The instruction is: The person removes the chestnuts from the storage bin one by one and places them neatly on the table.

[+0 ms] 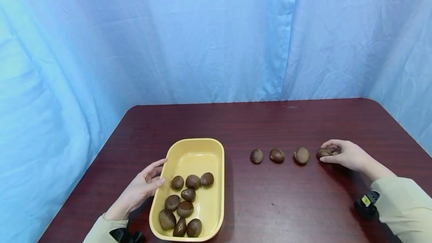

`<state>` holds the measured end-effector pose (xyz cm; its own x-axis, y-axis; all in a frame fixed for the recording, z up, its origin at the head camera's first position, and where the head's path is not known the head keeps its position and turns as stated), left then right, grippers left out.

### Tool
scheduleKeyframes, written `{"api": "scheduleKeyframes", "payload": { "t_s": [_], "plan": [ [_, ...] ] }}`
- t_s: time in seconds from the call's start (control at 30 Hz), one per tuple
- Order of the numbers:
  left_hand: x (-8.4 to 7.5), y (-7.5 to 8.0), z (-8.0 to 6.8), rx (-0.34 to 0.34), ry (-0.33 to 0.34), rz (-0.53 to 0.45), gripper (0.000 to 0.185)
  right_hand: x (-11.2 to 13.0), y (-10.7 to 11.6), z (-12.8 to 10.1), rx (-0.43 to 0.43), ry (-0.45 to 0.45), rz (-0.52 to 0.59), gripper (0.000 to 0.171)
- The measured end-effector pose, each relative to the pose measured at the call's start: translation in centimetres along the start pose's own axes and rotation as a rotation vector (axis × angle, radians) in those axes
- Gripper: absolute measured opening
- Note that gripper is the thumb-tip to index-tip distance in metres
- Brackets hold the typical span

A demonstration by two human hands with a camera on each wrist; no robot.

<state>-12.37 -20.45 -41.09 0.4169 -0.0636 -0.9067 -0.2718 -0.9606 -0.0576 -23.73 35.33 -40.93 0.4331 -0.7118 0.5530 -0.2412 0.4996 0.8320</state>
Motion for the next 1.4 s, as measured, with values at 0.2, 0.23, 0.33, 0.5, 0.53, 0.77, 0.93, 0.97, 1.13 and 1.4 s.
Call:
{"api": "scheduleKeyframes", "payload": {
  "t_s": [0.2, 0.23, 0.33, 0.5, 0.53, 0.77, 0.93, 0.97, 1.13, 1.4],
  "plan": [
    [-0.1, 0.0, 0.0, -0.001, -0.001, 0.0, 0.067, -0.1, 1.2, 0.1, 0.022, 0.006, -0.047, 0.047],
    [-0.1, 0.0, 0.0, -0.001, 0.0, 0.001, 0.068, 0.0, 1.5, 0.2, 0.026, 0.005, -0.061, 0.048],
    [-0.1, 0.0, -0.1, -0.003, 0.001, 0.003, 0.067, 0.3, 2.2, 0.3, 0.033, 0.011, -0.079, 0.05],
    [0.1, 0.0, -0.1, -0.004, 0.006, -0.001, 0.067, 1.2, 3.2, 0.6, 0.035, 0.013, -0.101, 0.051],
    [0.1, 0.0, -0.1, -0.004, 0.006, -0.002, 0.067, 1.4, 3.4, 0.7, 0.034, 0.015, -0.104, 0.05],
    [0.1, 0.0, -0.1, -0.004, 0.003, 0.005, 0.066, 2.5, 3.9, 1.6, 0.02, 0.012, -0.127, 0.053],
    [0.2, 0.1, -0.1, -0.006, 0.005, 0.001, 0.067, 4.3, 3.9, 2.6, 0.012, 0.03, -0.108, 0.053],
    [0.2, 0.1, -0.1, -0.005, 0.005, 0.0, 0.067, 4.7, 3.8, 2.8, 0.008, 0.037, -0.104, 0.052],
    [0.2, 0.1, -0.2, -0.004, 0.005, -0.001, 0.067, 7.3, 3.0, 4.3, -0.009, 0.093, -0.07, 0.046],
    [-0.1, -0.1, -0.2, 0.003, -0.004, 0.005, 0.067, 11.5, 1.1, 6.9, -0.009, 0.161, 0.01, 0.043]
  ]
}}
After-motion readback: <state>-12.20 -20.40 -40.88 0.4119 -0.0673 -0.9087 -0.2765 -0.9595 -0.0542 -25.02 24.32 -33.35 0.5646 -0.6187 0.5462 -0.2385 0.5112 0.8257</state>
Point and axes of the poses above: each hand's wrist, its own z-axis towards the middle knuckle, its own y-axis out of the back of the hand, x = y × z, the point moved 3 cm from there along z, towards the middle knuckle, and after that the axes turned 14 degrees about y, right-handed, at the moved point
